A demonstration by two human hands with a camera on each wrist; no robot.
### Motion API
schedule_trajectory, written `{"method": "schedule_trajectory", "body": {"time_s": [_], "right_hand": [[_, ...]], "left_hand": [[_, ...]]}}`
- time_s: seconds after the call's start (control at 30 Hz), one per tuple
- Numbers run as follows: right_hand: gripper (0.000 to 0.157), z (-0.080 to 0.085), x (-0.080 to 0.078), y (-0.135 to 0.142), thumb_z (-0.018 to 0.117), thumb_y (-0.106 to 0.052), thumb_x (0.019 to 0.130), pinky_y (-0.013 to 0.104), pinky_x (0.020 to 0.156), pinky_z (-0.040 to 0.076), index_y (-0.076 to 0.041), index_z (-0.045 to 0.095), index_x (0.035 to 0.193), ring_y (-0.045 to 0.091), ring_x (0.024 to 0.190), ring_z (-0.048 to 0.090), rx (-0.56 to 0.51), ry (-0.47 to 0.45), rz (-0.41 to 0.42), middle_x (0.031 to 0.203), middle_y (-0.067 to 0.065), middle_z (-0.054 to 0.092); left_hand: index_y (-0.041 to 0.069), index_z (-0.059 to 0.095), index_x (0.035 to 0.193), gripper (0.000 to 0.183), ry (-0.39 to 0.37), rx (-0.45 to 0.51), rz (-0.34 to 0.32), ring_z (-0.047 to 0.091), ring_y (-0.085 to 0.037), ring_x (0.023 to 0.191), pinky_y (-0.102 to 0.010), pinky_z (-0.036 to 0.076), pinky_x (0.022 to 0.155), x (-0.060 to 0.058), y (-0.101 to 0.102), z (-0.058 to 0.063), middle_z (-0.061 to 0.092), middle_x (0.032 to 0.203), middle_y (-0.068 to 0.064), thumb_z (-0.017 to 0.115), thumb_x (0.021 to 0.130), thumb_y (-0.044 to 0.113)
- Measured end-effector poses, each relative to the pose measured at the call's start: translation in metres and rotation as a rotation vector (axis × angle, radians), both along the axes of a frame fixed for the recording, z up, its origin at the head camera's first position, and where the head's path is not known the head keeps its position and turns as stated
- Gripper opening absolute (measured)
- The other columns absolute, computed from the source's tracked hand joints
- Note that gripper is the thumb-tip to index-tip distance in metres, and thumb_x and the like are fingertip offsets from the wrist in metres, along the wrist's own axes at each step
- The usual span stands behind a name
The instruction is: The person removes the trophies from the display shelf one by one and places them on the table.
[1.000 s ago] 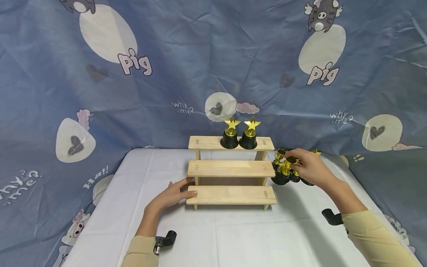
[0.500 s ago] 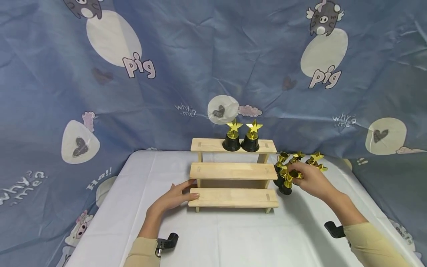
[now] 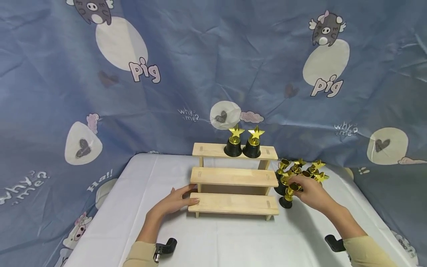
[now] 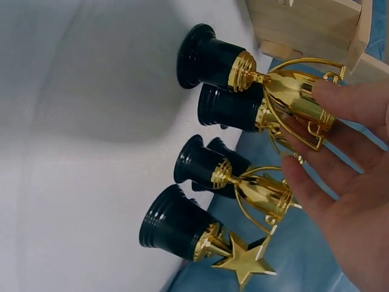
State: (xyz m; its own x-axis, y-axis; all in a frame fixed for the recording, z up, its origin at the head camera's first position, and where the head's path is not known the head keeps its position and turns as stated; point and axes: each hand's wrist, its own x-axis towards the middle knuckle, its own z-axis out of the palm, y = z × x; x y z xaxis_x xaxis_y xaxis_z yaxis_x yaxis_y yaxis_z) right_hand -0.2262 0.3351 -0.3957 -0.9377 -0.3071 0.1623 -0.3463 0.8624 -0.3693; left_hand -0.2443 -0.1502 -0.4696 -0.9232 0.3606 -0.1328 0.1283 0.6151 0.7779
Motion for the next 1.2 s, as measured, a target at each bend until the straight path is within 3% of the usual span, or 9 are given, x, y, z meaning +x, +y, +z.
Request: {"method": "schedule_trajectory", "body": {"time_s": [0.87, 1.2], "right_hand": [[0.039, -0.0011, 0.0051, -0.0072, 0.074, 0.005, 0.079, 0.054, 0.089, 0.055, -0.005, 0.07, 0.116, 0.037, 0.109, 0.066, 0.026, -0.034, 0.001, 0.118, 0.014, 0.071], [0.036, -0.0019, 0.0074, -0.0095, 0.074, 0.003, 0.08, 0.054, 0.09, 0.055, -0.004, 0.071, 0.115, 0.038, 0.11, 0.066, 0.045, 0.001, -0.003, 0.118, 0.015, 0.071]], "left_hand": [[0.017, 0.044, 0.151, 0.076, 0.01, 0.038, 0.015, 0.03, -0.036, 0.15, -0.066, -0.013, 0.119, 0.0023, 0.0004, -0.0066, 0.045, 0.155, -0.01, 0.067, 0.089, 0.054], [0.017, 0.044, 0.151, 0.077, 0.004, 0.028, 0.018, 0.028, -0.035, 0.15, -0.065, -0.012, 0.12, 0.0022, -0.0002, -0.0051, 0.044, 0.156, -0.01, 0.067, 0.088, 0.055]]}}
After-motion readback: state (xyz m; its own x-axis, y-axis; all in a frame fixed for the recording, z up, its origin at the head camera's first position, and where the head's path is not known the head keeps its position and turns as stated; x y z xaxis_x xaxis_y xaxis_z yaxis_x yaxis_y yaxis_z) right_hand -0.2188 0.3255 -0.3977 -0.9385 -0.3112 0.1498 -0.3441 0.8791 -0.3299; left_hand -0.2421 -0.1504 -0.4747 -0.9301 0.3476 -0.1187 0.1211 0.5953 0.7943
